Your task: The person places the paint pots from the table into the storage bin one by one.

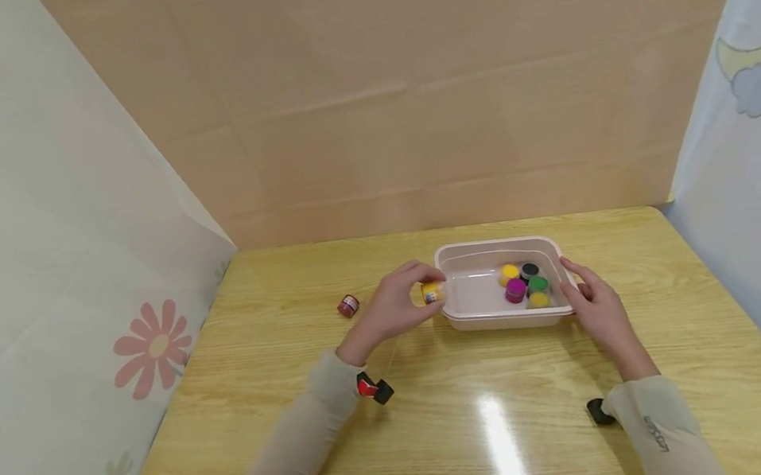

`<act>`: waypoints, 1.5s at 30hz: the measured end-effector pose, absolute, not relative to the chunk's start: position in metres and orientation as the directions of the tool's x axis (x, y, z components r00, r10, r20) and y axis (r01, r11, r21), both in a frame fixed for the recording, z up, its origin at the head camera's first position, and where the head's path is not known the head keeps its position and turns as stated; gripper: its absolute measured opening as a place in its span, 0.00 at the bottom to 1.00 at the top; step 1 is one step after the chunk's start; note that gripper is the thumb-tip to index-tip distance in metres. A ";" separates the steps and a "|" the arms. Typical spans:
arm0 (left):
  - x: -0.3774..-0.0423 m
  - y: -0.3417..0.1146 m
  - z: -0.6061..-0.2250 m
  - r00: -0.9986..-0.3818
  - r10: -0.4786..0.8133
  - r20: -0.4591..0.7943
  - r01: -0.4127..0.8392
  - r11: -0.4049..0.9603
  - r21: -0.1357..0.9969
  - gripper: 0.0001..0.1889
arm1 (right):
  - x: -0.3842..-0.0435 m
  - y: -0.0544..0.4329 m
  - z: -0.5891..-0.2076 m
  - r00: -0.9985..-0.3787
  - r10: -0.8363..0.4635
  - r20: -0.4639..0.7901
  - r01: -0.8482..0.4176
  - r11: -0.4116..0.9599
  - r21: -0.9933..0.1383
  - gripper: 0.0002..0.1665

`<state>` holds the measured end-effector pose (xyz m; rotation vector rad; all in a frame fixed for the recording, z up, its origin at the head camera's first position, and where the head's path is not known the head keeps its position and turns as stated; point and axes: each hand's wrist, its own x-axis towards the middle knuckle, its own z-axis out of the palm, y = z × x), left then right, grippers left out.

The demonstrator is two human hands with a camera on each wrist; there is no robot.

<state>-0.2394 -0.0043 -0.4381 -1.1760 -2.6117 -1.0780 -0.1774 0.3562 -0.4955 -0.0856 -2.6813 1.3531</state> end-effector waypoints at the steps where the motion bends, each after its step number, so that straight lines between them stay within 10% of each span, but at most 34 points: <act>1: -0.239 -0.002 -0.437 -0.698 0.625 0.349 0.688 0.451 0.569 0.17 | -0.177 0.356 -0.495 -0.989 0.115 0.091 -0.005 0.592 -0.806 0.34; 45: -0.254 0.079 -0.435 -0.666 0.636 0.389 0.635 0.211 0.743 0.15 | -0.177 0.356 -0.497 -0.991 0.099 0.089 -0.018 0.566 -0.824 0.34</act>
